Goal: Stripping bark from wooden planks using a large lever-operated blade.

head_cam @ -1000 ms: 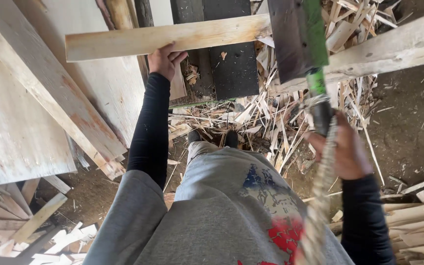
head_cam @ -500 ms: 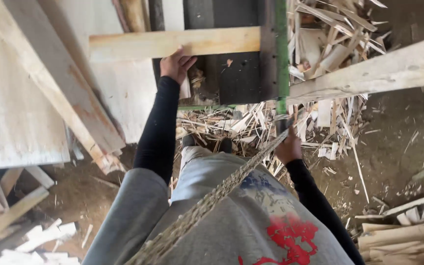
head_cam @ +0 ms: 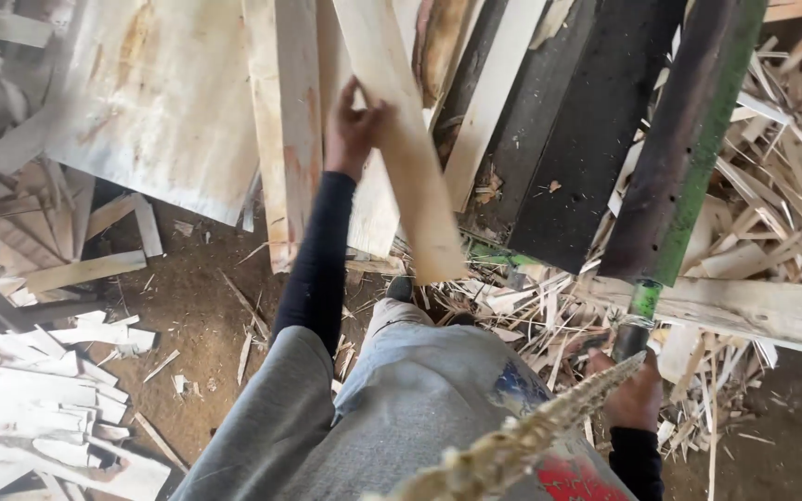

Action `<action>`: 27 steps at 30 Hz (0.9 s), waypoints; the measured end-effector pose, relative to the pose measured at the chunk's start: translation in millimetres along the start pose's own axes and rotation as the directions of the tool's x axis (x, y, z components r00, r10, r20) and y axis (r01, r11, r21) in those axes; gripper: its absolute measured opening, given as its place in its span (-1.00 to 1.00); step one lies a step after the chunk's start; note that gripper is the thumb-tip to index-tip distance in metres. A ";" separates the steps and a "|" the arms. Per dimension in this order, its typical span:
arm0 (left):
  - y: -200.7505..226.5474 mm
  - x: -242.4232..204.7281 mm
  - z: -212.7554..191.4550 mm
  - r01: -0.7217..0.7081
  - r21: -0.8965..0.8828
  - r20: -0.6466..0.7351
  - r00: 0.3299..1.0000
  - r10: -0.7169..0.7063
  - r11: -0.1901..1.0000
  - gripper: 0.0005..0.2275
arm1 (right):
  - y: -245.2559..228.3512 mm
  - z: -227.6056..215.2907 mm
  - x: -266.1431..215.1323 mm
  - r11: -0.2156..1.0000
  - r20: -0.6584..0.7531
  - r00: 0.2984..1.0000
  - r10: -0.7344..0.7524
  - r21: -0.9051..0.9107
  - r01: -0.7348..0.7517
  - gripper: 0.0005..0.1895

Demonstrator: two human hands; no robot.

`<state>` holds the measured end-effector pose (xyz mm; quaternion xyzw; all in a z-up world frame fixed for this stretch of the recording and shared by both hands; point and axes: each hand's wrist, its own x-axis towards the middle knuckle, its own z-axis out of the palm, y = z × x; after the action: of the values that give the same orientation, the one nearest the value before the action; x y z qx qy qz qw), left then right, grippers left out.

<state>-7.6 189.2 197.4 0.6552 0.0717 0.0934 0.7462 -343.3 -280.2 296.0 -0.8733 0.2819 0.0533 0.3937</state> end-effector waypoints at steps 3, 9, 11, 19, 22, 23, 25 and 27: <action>-63.1 101.1 -102.8 -0.242 -0.033 0.096 0.965 0.244 0.970 -0.41 | -0.4 -1.4 -0.6 0.989 0.051 0.999 -0.007 0.151 0.000 -0.52; -34.4 165.6 -123.9 -0.036 0.999 0.034 0.677 0.735 -0.012 -0.27 | 3.9 2.4 2.8 0.999 -0.043 0.999 -0.001 -0.051 -0.001 -0.47; -47.8 113.9 -32.5 -0.187 0.957 0.025 0.813 0.582 0.220 -0.39 | 0.3 1.1 -1.1 0.996 -0.056 0.998 -0.002 -0.084 -0.003 -0.47; -38.8 -41.6 182.3 -0.361 0.890 0.350 0.932 0.092 0.277 -0.27 | 8.1 2.8 4.7 0.982 -0.107 0.984 -0.142 -0.137 0.127 -0.45; -67.8 -25.6 191.2 -0.119 0.940 0.191 0.960 -0.203 0.321 -0.23 | -3.7 1.3 2.7 0.989 -0.078 0.995 0.065 -0.126 -0.075 -0.41; -86.8 -15.6 190.9 -0.165 0.948 0.218 0.960 -0.176 0.274 -0.23 | -9.5 0.3 1.9 0.995 -0.055 0.995 0.088 -0.038 -0.090 -0.44; -115.9 -1.1 188.4 -0.213 0.952 0.250 0.956 -0.154 0.221 -0.23 | -21.4 -1.4 -2.5 0.992 -0.028 0.993 0.114 0.053 -0.112 -0.47; -135.6 11.7 184.2 -0.321 0.935 0.340 0.933 -0.120 0.152 -0.38 | -33.9 -2.8 -4.7 0.955 0.028 0.977 0.214 0.205 -0.215 -0.55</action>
<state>52.1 -2.6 87.4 0.9886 -0.0581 -0.0384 0.1337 -329.5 -262.1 321.7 -0.7917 0.3778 0.0683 0.4752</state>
